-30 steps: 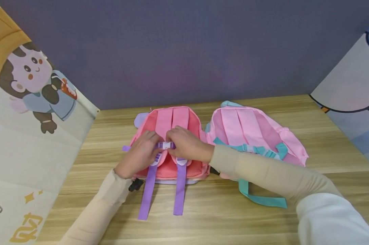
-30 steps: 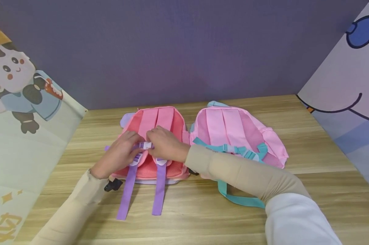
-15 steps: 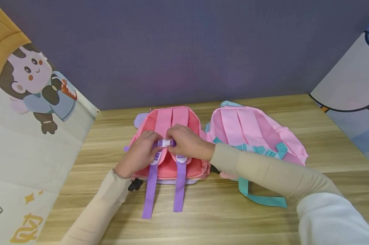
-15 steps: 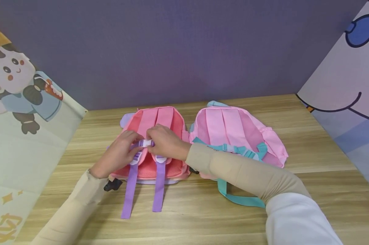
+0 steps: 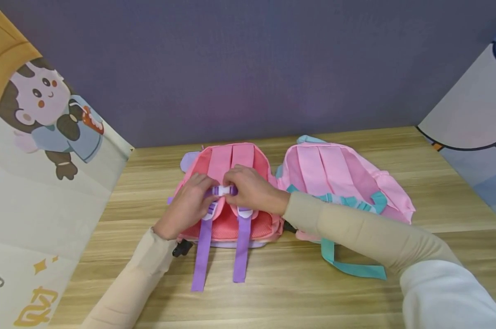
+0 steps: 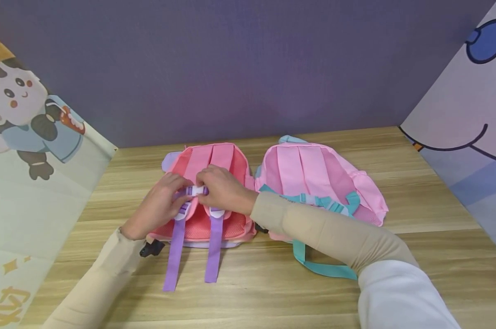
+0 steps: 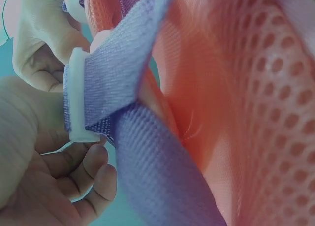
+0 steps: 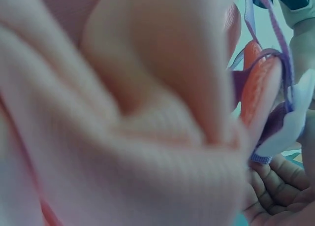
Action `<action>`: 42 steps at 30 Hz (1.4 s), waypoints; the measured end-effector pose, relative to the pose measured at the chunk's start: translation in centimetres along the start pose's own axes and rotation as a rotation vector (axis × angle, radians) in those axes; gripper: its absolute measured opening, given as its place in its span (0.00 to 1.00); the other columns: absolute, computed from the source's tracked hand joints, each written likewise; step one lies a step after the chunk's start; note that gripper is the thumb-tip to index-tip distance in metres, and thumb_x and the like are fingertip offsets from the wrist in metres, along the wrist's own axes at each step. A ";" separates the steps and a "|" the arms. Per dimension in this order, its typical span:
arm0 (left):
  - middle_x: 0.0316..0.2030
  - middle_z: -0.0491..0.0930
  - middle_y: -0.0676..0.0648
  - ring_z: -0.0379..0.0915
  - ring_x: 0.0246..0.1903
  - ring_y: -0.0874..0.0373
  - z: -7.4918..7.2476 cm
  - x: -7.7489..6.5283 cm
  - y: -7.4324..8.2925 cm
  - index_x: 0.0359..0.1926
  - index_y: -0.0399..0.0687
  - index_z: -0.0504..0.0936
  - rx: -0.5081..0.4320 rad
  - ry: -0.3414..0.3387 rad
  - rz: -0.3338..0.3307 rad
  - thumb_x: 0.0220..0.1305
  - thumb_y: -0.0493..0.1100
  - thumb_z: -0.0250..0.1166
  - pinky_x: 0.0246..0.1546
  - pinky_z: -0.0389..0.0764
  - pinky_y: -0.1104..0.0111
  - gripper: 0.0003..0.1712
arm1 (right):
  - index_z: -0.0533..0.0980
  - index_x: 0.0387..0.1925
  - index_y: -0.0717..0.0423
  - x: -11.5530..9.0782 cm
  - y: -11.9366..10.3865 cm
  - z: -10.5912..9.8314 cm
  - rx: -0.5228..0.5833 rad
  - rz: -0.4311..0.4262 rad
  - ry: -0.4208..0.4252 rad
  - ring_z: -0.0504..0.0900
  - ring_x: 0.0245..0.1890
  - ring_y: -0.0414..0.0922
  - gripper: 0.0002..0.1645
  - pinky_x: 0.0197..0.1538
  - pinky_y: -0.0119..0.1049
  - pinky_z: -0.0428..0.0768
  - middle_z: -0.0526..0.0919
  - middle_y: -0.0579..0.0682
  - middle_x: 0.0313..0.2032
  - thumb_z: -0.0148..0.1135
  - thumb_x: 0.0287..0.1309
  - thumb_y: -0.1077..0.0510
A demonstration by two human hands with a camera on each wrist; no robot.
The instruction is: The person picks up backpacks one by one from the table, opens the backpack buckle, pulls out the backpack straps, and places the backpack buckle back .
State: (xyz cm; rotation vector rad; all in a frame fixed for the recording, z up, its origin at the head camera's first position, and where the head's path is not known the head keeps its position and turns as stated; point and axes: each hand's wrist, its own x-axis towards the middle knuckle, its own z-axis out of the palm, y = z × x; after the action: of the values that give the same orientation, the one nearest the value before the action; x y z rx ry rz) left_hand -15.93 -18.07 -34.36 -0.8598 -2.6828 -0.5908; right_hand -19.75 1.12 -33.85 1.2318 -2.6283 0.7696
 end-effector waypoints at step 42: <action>0.40 0.78 0.44 0.70 0.42 0.53 -0.3 0.7 0.1 0.43 0.35 0.81 -0.013 0.100 0.041 0.48 0.35 0.74 0.43 0.76 0.61 0.19 | 0.82 0.32 0.58 0.1 0.0 -0.3 0.042 -0.023 0.115 0.72 0.33 0.40 0.09 0.37 0.29 0.71 0.81 0.45 0.31 0.70 0.46 0.61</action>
State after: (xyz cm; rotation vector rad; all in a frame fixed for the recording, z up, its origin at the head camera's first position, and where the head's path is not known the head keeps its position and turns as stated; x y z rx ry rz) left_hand -16.37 -17.81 -33.87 -0.8631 -2.5681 -0.6253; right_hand -19.85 1.23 -33.62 1.1891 -2.5145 0.8690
